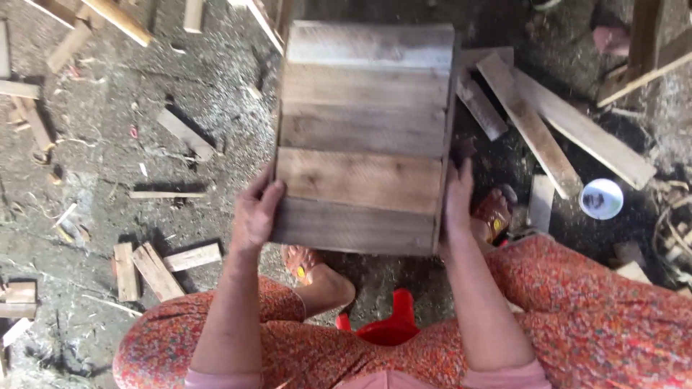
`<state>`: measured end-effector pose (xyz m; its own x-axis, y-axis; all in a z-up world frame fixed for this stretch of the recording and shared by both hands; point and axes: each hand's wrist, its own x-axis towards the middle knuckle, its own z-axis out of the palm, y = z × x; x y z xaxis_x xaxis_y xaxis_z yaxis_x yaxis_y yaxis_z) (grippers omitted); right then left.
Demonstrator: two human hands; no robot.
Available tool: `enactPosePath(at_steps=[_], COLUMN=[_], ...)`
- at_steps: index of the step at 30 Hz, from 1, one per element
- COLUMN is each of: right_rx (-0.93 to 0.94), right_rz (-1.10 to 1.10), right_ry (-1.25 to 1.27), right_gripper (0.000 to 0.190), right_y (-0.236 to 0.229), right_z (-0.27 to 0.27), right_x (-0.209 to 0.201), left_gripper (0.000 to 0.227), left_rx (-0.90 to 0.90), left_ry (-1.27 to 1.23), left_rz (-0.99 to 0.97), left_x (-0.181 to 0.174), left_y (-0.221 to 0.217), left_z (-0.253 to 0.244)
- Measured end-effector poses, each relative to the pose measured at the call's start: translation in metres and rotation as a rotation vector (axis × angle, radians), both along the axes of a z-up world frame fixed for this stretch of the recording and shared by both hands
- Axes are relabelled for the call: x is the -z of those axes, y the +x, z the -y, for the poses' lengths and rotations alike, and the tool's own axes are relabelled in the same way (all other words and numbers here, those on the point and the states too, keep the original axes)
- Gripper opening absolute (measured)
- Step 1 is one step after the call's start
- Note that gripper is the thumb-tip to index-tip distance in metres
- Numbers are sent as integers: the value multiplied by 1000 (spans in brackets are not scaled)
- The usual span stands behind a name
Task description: Sanding the surfaces and edges of a small wooden crate by hand using sandpaper in a workshop.
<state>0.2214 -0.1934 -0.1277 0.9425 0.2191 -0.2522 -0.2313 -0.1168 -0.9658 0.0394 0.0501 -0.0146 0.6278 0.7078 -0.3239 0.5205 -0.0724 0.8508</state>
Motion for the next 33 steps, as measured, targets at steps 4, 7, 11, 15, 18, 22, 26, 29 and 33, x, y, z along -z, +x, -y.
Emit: enactPosePath(at_steps=[4, 7, 11, 15, 18, 22, 26, 29, 33], right_rx=[65, -19, -728, -773, -1150, -725, -754, -1199, -988], right_rz=[410, 730, 839, 1670, 1433, 1657, 1471, 1390, 1327], right_ry=[-341, -437, -1264, -1047, -560, -937, -1141, -541, -604], right_gripper=[28, 19, 8, 21, 28, 16, 25, 23, 24], right_y=[19, 30, 22, -62, -61, 42, -47, -123, -31], right_z=[23, 22, -22, -32, -41, -58, -63, -64, -118], right_x=[-3, -66, -121, -106, -105, -69, -83, -74, -77], left_gripper=[51, 48, 48, 52, 66, 67, 67, 64, 62], left_rx=[-46, -67, 5, -10, -13, 138, 168, 135, 156], left_ry=[-57, -74, -102, -125, -161, -226, -321, -278, -234], left_rz=[1, 21, -44, -57, -8, -23, 0, 116, 132], left_x=[14, 8, 3, 12, 18, -17, -28, -11, 5], left_y=[-2, 1, -2, -6, -10, -21, -31, -37, -37], left_z=[-8, -2, -3, -14, -17, -4, 3, -1, 2])
